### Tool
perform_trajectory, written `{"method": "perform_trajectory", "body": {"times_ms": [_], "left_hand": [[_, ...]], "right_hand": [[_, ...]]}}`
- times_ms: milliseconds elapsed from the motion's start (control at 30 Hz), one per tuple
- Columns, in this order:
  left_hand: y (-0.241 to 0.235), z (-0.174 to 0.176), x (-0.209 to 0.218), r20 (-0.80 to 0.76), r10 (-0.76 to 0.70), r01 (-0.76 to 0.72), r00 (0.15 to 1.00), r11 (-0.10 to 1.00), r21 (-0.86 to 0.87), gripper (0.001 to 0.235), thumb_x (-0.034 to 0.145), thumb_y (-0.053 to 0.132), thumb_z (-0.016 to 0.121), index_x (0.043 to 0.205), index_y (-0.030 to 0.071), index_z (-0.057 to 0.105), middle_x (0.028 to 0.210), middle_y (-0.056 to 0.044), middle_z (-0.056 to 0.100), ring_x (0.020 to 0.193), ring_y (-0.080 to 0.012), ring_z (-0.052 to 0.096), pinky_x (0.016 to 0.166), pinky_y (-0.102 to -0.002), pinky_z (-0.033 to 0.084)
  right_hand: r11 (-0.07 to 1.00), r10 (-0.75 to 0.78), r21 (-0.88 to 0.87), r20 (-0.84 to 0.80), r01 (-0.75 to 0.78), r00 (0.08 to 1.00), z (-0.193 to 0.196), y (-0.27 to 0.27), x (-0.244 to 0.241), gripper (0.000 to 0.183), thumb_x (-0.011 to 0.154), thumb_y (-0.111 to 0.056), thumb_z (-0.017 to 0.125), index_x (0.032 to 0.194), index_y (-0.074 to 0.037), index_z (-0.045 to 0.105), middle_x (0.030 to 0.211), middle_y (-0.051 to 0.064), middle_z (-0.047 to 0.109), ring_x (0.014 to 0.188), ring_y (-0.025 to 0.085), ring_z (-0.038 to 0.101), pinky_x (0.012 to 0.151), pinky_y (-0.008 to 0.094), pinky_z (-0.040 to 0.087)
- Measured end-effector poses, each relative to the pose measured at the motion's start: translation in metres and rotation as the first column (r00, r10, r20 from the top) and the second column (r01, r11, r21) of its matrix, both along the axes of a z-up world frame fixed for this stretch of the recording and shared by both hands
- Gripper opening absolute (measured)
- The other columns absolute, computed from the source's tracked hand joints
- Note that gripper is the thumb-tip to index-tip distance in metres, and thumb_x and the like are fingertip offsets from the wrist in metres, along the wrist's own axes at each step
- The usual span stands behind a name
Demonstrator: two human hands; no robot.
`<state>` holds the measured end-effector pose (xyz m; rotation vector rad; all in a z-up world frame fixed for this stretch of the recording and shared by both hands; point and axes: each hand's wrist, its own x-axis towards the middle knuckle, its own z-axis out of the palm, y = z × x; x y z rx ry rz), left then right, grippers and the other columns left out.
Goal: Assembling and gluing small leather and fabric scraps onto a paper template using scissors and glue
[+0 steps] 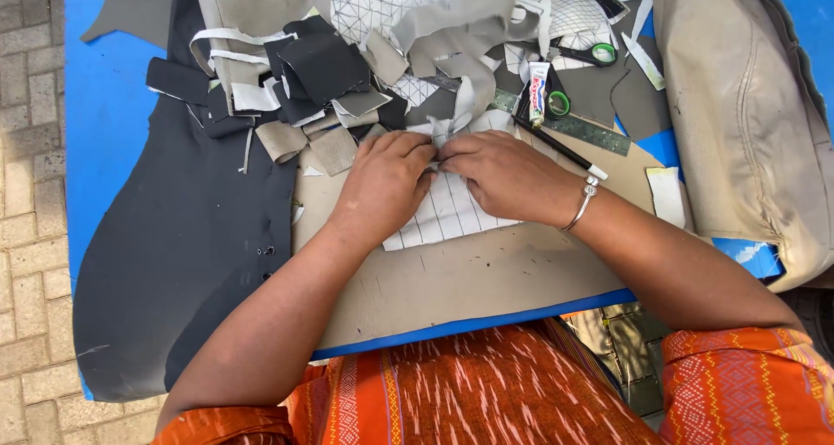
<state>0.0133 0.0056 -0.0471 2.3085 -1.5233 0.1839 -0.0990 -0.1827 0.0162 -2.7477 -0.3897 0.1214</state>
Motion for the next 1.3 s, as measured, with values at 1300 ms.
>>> {"method": "perform_trajectory", "body": {"times_ms": [1300], "left_hand": [[-0.009,0.022,0.008,-0.544,-0.039,-0.114,0.838,0.963,-0.244,0.052,0.09,0.007,0.069,0.138,0.014,0.05,0.132,0.001,0.061,0.084,-0.0217,0.055,0.09,-0.04,0.049]], "right_hand": [[0.801,-0.521,-0.103,0.365,0.589,0.772,-0.015,-0.129,-0.014,0.021,0.099,-0.019,0.069,0.113,-0.004,0.07,0.111,0.017,0.06,0.104,0.039,0.058,0.085,0.049,0.05]]}}
